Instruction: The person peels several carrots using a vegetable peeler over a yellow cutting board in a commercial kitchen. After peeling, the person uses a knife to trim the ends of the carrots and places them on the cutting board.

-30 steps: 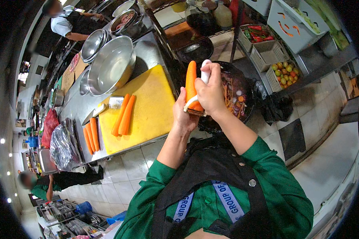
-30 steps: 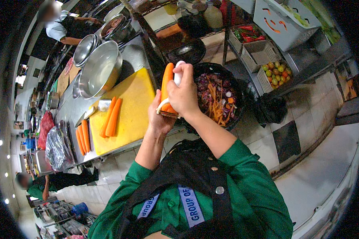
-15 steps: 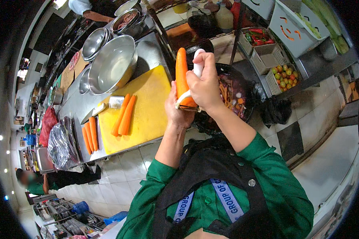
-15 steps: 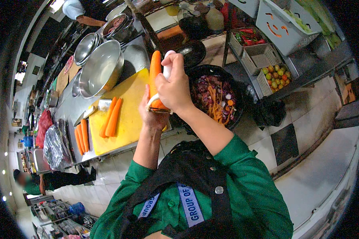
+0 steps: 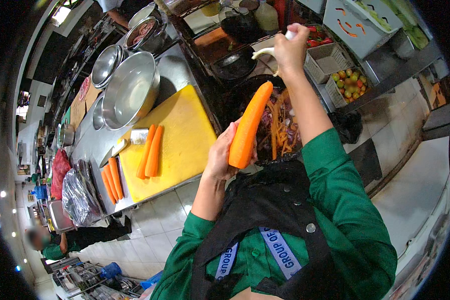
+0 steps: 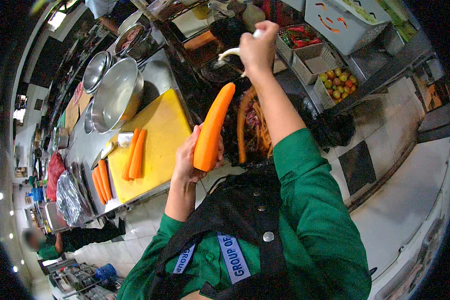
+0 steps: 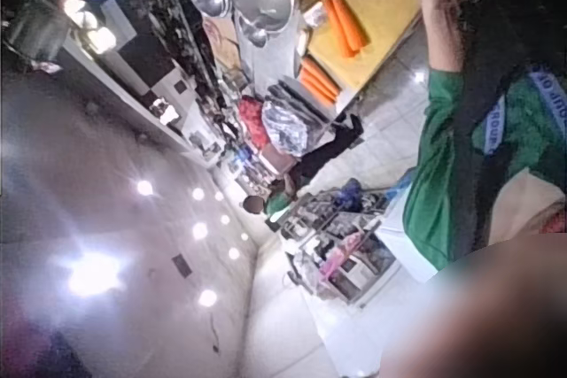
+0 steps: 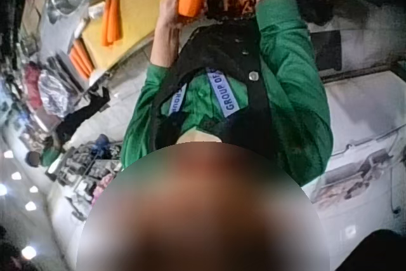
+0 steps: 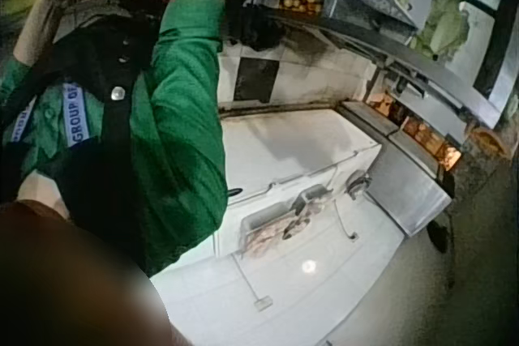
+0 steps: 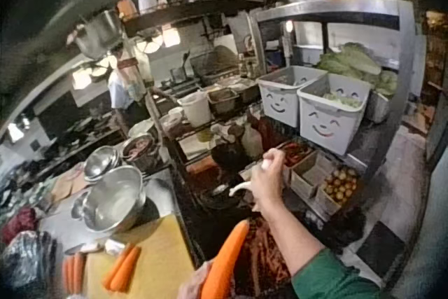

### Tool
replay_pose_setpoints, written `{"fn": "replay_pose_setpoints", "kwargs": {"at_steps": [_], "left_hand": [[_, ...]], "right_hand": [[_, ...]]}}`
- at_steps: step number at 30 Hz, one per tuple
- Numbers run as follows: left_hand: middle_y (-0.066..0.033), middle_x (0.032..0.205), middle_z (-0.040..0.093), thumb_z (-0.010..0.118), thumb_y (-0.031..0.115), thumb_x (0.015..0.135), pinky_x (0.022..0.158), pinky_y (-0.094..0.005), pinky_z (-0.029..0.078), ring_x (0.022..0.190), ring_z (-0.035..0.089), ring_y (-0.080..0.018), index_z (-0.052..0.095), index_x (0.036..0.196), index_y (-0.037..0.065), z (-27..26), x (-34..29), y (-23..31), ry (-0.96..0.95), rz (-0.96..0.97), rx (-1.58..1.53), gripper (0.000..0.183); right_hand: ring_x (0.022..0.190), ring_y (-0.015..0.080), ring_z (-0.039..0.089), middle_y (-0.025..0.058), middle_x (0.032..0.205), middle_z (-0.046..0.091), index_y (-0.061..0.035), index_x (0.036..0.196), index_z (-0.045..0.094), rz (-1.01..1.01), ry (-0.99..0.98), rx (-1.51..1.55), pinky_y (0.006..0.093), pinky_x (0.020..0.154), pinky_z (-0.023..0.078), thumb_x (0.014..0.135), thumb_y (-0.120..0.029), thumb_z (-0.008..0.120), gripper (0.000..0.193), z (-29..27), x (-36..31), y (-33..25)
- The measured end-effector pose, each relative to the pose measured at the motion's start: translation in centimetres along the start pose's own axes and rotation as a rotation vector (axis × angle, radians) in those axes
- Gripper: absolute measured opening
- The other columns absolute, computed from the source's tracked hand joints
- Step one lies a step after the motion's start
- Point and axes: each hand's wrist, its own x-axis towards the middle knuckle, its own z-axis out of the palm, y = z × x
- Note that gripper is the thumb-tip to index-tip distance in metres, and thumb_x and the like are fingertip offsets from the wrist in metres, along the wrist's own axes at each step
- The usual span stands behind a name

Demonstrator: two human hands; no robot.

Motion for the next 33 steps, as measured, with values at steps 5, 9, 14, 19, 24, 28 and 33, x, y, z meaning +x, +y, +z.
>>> {"fn": "replay_pose_setpoints", "kwargs": {"at_steps": [5,9,14,19,24,28,33], "left_hand": [[-0.0112,0.091,0.059,0.035,0.049,0.095,0.067,-0.0358,0.052,0.079,0.06,-0.0224,0.046,0.118,0.007,-1.2,2.0,0.2,0.194,0.049,-0.026,0.049],[-0.0085,0.088,0.059,0.037,0.046,0.097,0.066,-0.035,0.052,0.075,0.06,-0.0207,0.047,0.111,0.007,-1.6,3.4,0.1,0.441,0.072,-0.138,0.042],[-0.0069,0.092,0.06,0.032,0.046,0.097,0.067,-0.0342,0.051,0.08,0.06,-0.0189,0.049,0.116,0.011,-0.7,3.9,-0.7,0.448,0.103,-0.096,0.042],[-0.0105,0.087,0.06,0.032,0.047,0.097,0.061,-0.0346,0.051,0.073,0.061,-0.0207,0.05,0.112,0.005,-0.3,1.4,0.0,0.178,-0.007,-0.008,0.048],[-0.0083,0.085,0.055,0.032,0.051,0.096,0.059,-0.0337,0.052,0.067,0.06,-0.0207,0.047,0.113,0.003,-0.2,0.7,1.0,0.162,-0.022,0.14,0.053],[-0.0086,0.086,0.055,0.034,0.049,0.096,0.062,-0.0359,0.052,0.07,0.059,-0.0215,0.048,0.11,0.004,-0.9,2.7,0.9,0.302,0.037,-0.082,0.05],[-0.0096,0.099,0.061,0.034,0.045,0.097,0.073,-0.0361,0.051,0.084,0.062,-0.0219,0.05,0.117,0.007,-1.3,3.8,0.2,0.361,0.068,-0.109,0.045]], "right_hand": [[0.095,0.0247,0.05,0.0135,0.107,0.046,-0.0045,0.104,0.038,-0.032,-0.083,0.104,0.0357,0.088,0.04,0.076,-0.001,0.053,0.032,-1.9,-3.7,1.3],[0.106,0.024,0.045,0.0145,0.112,0.044,-0.0046,0.103,0.038,0.107,-0.309,0.239,0.0344,0.095,0.035,0.076,0.002,0.053,0.031,-2.3,-9.9,-0.1],[0.113,0.0314,0.05,0.0204,0.118,0.048,-0.007,0.102,0.038,0.039,-0.438,0.159,0.0387,0.094,0.038,0.077,0.003,0.051,0.03,-1.8,-13.3,-0.4],[0.088,0.0266,0.051,0.0117,0.096,0.046,-0.0062,0.099,0.037,-0.245,-0.217,0.137,0.0362,0.085,0.042,0.072,0.006,0.05,0.033,0.8,-6.8,-0.3],[0.093,0.0343,0.055,0.0168,0.103,0.051,-0.0083,0.104,0.038,-0.019,0.017,-0.072,0.0405,0.087,0.041,0.074,-0.005,0.054,0.034,0.5,-0.1,0.2],[0.096,0.0176,0.045,0.0111,0.11,0.043,-0.0052,0.105,0.039,-0.132,-0.175,0.098,0.0314,0.086,0.038,0.077,0.001,0.055,0.034,-1.3,-5.0,0.2],[0.105,0.0189,0.042,0.0106,0.111,0.043,-0.0058,0.101,0.039,0.076,-0.417,0.22,0.0312,0.096,0.032,0.075,0.005,0.054,0.032,-2.0,-12.8,-1.1]]}}
